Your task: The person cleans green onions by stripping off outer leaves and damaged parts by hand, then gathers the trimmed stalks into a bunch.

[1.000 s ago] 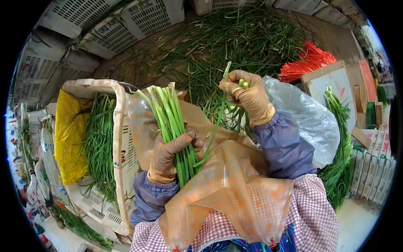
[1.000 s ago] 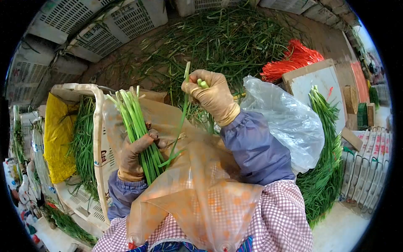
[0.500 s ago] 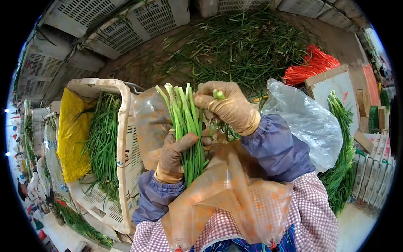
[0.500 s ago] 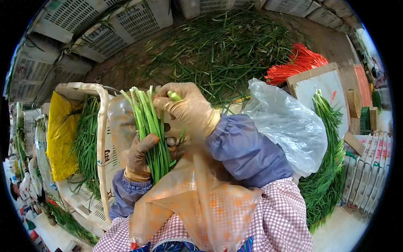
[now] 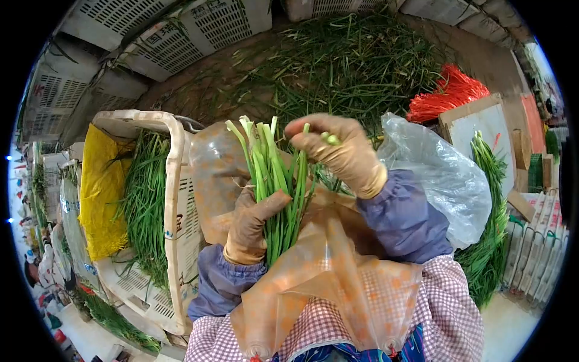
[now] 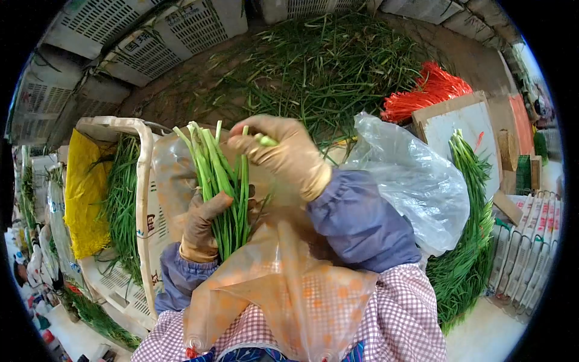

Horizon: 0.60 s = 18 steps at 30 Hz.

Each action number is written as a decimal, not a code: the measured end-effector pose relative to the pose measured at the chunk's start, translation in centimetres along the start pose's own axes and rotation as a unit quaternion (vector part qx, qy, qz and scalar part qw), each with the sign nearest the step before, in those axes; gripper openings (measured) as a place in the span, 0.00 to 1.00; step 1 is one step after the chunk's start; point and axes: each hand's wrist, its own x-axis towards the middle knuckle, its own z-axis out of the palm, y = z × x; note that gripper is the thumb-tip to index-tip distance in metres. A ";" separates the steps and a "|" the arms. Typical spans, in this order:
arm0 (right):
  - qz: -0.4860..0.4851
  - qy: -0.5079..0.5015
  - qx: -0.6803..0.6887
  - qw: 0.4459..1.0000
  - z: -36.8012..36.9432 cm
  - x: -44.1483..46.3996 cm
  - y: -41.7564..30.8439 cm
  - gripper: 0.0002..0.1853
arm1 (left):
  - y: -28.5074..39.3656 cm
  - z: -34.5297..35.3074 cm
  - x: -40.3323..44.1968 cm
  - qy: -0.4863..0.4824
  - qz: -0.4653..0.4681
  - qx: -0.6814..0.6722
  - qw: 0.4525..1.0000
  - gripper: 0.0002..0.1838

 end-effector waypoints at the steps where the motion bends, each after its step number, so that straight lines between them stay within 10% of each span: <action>1: 0.001 0.000 0.004 1.000 0.0 0.0 0.3 0.12 | 0.1 0.2 -0.2 0.012 -0.002 0.009 1.000 0.19; 4: -0.112 0.040 -0.057 0.991 -1.1 1.3 1.8 0.13 | 0.0 -0.9 -0.5 0.024 -0.017 -0.027 0.999 0.20; 7: -0.283 0.293 -0.172 0.897 -7.6 3.7 0.8 0.13 | -0.4 -2.4 -0.1 0.017 -0.037 -0.098 0.994 0.21; 10: -0.341 0.369 -0.023 0.864 -9.1 3.9 -0.8 0.11 | -0.8 -2.5 0.5 0.005 -0.032 -0.088 0.996 0.23; 14: -0.109 0.071 -0.015 0.991 -3.4 1.2 -1.6 0.08 | 0.0 -0.9 0.3 0.010 -0.064 -0.116 0.991 0.16; 18: 0.004 -0.055 0.040 0.998 1.3 -0.7 -1.7 0.10 | 0.2 -0.6 -0.3 0.015 0.010 0.002 1.000 0.17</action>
